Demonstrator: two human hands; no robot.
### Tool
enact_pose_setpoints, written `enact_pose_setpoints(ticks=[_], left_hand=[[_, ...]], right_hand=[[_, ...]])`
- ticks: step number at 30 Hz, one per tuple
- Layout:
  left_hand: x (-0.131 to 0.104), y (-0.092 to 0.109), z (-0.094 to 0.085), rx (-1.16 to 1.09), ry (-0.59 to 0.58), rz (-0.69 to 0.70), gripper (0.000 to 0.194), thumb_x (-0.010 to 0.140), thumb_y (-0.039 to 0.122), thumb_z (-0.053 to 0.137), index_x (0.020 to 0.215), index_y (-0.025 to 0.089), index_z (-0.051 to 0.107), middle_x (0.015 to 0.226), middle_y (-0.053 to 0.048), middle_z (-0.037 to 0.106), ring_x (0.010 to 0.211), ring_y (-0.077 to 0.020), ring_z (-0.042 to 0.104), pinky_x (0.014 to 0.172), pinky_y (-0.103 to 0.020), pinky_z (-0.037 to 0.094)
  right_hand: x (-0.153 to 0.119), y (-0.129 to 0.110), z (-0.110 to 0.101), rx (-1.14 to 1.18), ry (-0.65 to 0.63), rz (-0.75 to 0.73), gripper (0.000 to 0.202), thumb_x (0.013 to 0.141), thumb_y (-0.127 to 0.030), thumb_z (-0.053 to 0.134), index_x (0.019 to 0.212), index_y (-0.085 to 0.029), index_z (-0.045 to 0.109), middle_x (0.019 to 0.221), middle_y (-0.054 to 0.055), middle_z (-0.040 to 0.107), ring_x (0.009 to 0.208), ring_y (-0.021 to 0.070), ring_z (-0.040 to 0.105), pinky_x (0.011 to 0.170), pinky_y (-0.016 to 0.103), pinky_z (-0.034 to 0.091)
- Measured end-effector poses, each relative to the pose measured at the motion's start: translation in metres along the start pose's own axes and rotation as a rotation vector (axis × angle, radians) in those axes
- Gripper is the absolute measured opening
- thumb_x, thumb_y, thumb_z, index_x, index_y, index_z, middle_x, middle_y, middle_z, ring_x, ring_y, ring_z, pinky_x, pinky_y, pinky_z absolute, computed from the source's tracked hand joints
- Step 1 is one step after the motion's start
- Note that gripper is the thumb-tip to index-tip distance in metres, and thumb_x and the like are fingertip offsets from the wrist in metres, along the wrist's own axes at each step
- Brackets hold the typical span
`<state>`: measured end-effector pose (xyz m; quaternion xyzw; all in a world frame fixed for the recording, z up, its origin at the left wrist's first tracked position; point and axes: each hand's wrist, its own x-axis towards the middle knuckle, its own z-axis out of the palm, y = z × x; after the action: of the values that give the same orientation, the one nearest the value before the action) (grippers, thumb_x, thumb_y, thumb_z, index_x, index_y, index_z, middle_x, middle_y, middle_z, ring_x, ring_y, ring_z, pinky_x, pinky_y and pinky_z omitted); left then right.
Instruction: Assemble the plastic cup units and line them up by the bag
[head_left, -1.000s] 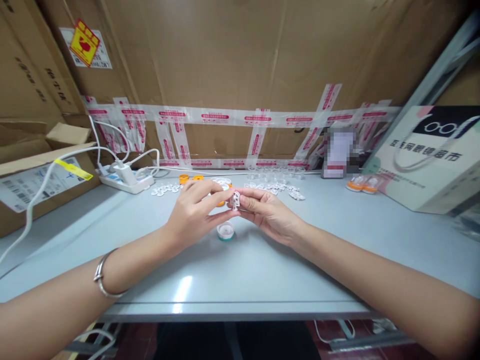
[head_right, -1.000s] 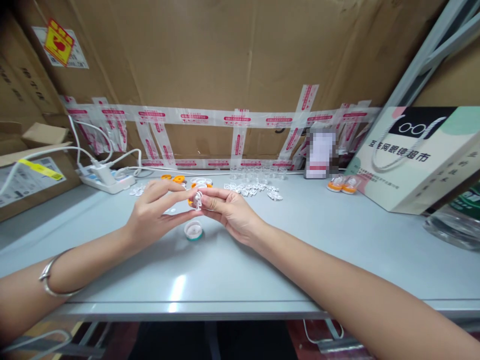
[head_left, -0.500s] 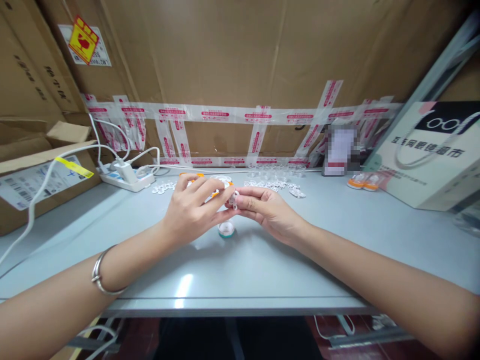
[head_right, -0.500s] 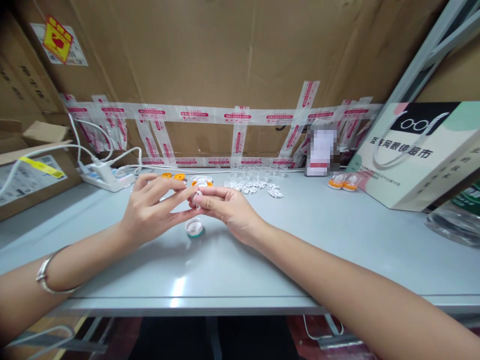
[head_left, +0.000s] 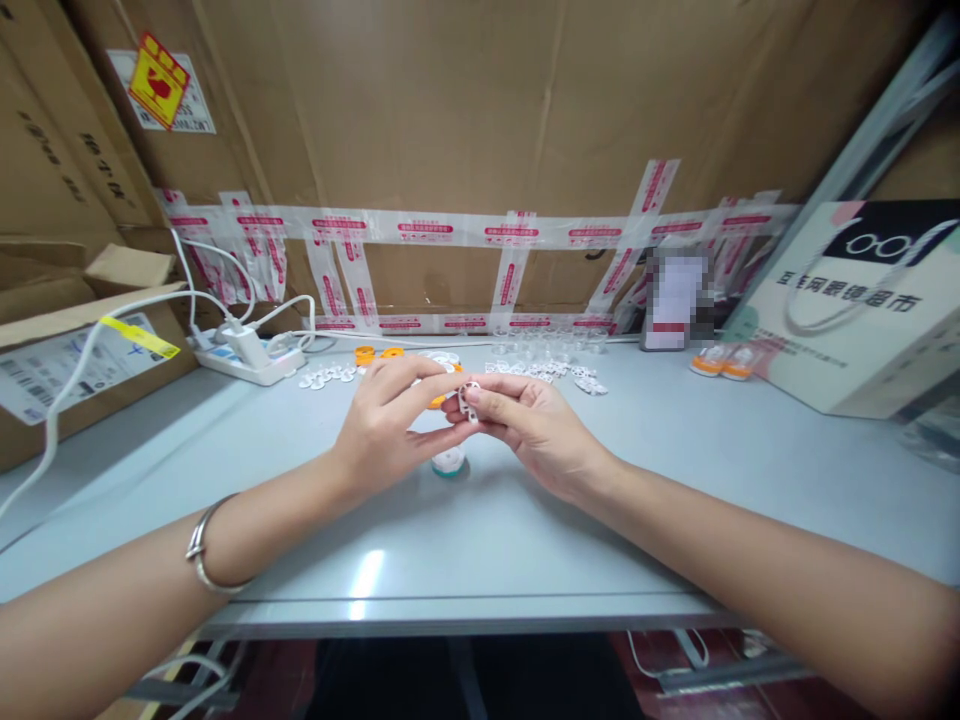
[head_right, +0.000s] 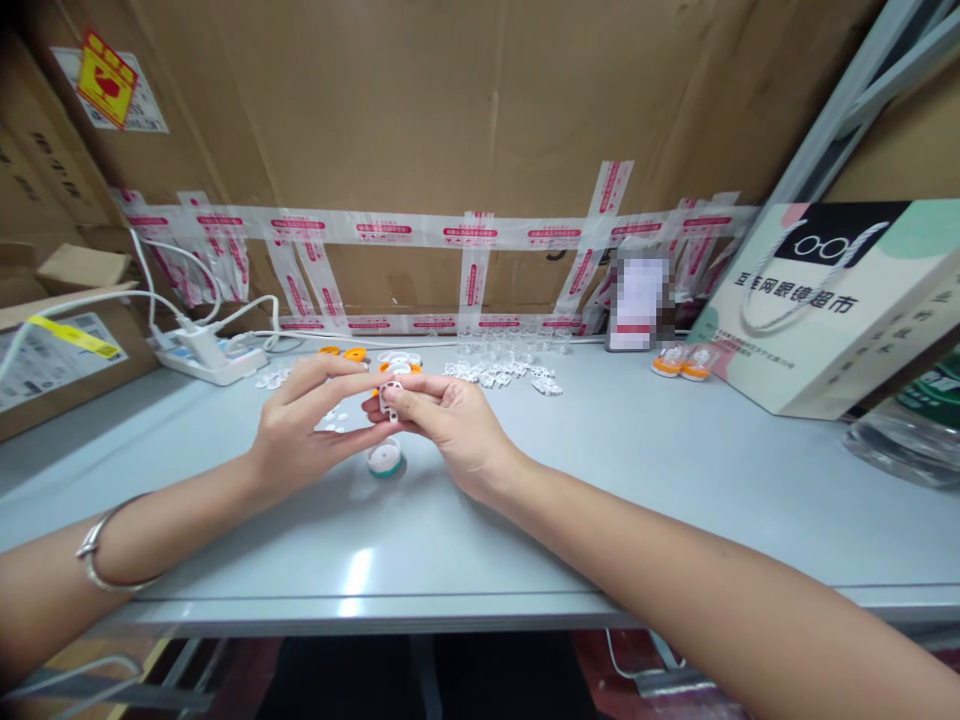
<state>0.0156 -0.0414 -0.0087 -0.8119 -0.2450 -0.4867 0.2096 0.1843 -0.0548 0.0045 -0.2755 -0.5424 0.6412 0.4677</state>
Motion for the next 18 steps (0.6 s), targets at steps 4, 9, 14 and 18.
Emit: enact_pose_setpoints(ticks=[4,9,14,18], left_hand=[[0.002,0.002,-0.002,-0.166,0.024,-0.072,0.037,0.07,0.027,0.072,0.104,0.02,0.06,0.087,-0.003,0.059,0.079,-0.0142,0.056,0.071,-0.028,0.047],[0.003,0.0,-0.001,-0.333,-0.067,-0.17,0.035,0.071,0.025,0.07,0.104,0.02,0.06,0.086,-0.003,0.056,0.08,-0.014,0.055,0.072,-0.029,0.048],[0.001,-0.005,0.003,-0.522,-0.077,-0.305,0.029,0.072,0.02,0.069,0.097,0.017,0.055,0.098,-0.008,0.059,0.095,-0.0186,0.057,0.08,-0.034,0.049],[-0.002,-0.009,0.005,-0.664,-0.013,-0.415,0.028,0.072,0.014,0.068,0.091,0.016,0.048,0.095,-0.008,0.06,0.097,-0.019,0.059,0.078,-0.032,0.052]], right_hand=[[-0.001,-0.003,0.0,0.063,-0.097,-0.01,0.013,0.074,-0.028,0.065,0.083,-0.019,0.066,0.081,0.002,0.068,0.081,0.0132,0.063,0.08,0.029,0.049],[0.0,0.004,0.0,0.123,-0.102,0.031,0.025,0.073,-0.027,0.067,0.095,-0.02,0.058,0.087,0.003,0.069,0.089,0.0145,0.064,0.082,0.029,0.048],[0.014,-0.003,-0.019,-0.063,0.021,0.019,0.032,0.073,-0.037,0.067,0.097,-0.021,0.052,0.08,0.003,0.069,0.079,0.0147,0.065,0.083,0.034,0.047],[0.032,-0.026,-0.075,-0.536,0.345,-0.223,0.023,0.076,-0.035,0.061,0.089,-0.02,0.051,0.077,0.002,0.068,0.073,0.0141,0.063,0.073,0.03,0.046]])
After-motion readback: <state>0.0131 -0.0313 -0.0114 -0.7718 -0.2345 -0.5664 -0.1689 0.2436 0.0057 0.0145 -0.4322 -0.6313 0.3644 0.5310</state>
